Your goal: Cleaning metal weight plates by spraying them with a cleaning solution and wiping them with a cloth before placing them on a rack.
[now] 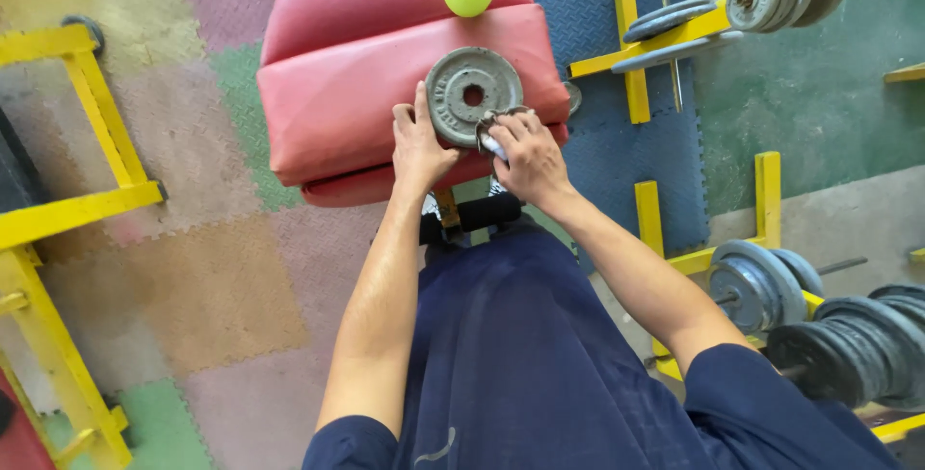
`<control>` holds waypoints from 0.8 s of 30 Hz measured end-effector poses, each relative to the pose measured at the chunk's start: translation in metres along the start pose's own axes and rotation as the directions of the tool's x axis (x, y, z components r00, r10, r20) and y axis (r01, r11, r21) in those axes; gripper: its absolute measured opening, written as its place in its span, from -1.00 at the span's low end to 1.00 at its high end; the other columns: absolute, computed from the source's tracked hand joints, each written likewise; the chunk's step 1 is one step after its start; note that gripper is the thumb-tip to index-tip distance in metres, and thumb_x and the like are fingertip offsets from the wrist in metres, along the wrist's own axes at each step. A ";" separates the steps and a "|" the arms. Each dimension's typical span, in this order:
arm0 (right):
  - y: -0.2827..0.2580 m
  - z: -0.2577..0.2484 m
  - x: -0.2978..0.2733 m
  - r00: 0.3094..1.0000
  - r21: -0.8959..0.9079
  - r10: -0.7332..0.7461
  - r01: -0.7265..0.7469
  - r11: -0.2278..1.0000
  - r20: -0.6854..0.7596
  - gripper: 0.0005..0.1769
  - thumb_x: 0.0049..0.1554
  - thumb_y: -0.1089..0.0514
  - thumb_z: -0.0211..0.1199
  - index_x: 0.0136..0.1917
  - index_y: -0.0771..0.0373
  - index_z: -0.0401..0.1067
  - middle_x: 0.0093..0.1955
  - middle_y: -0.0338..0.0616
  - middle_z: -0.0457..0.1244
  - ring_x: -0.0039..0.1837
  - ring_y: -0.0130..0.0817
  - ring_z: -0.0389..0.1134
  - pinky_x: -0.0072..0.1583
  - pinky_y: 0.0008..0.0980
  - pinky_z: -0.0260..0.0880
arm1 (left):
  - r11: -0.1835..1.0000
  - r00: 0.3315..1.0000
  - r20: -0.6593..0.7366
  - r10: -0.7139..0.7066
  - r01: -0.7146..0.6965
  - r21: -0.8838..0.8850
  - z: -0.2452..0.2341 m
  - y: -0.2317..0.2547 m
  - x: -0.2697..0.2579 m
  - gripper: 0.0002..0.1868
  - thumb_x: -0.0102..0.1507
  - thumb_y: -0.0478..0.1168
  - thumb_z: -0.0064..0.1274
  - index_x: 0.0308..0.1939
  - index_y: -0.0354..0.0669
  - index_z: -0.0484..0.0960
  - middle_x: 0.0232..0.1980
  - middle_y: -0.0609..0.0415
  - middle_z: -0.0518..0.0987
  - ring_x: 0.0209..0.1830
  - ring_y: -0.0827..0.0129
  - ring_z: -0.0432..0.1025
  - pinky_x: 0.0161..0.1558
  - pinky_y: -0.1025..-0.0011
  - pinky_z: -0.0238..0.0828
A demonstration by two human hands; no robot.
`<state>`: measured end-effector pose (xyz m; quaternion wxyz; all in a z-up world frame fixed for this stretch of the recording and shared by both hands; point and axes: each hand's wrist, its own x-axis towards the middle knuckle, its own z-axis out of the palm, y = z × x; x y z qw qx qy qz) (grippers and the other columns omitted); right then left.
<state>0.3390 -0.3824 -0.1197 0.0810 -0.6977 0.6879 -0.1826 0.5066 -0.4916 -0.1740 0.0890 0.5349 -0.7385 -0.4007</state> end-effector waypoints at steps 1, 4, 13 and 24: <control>0.010 0.001 0.003 1.000 0.002 -0.009 0.009 1.000 0.006 -0.56 -0.04 0.24 0.33 0.15 0.26 0.46 0.25 0.00 0.30 0.32 0.04 0.27 0.32 -0.03 0.29 | 1.000 1.000 -0.006 -0.009 0.009 -0.004 0.003 0.005 0.000 0.42 -0.15 -0.07 0.57 0.61 0.07 -0.11 0.26 -0.15 0.23 0.26 -0.11 0.27 0.15 0.03 0.42; 0.041 0.004 0.022 0.999 0.024 -0.011 0.012 1.000 -0.043 -0.54 -0.01 0.31 0.32 0.19 0.26 0.46 0.26 -0.01 0.30 0.34 0.02 0.28 0.37 -0.10 0.32 | 0.990 0.996 -0.003 -0.089 0.088 0.106 0.007 0.031 -0.003 0.41 -0.12 -0.19 0.46 0.65 0.02 -0.17 0.30 -0.15 0.20 0.26 -0.10 0.25 0.06 0.06 0.47; 0.107 0.040 0.115 0.995 0.337 -0.041 0.068 0.939 -0.087 -0.60 0.15 0.35 0.28 0.27 0.37 0.44 0.25 0.14 0.32 0.31 0.10 0.32 0.33 -0.11 0.33 | 0.830 0.965 -0.081 0.248 -0.169 0.532 0.060 0.058 -0.008 0.30 -0.14 -0.14 0.47 0.57 -0.08 -0.01 0.44 -0.08 0.20 0.54 -0.08 0.06 0.45 -0.03 -0.07; 0.155 0.006 0.061 0.990 0.557 0.137 -0.132 0.820 0.034 -0.62 0.24 0.30 0.19 0.33 0.31 0.38 0.22 0.14 0.35 0.25 -0.01 0.42 0.25 -0.24 0.40 | 0.739 0.961 -0.039 0.273 -0.184 0.648 0.069 0.082 0.005 -0.07 -0.02 -0.27 0.28 0.47 0.03 0.36 0.13 -0.10 0.49 0.33 -0.10 0.28 0.26 -0.09 0.30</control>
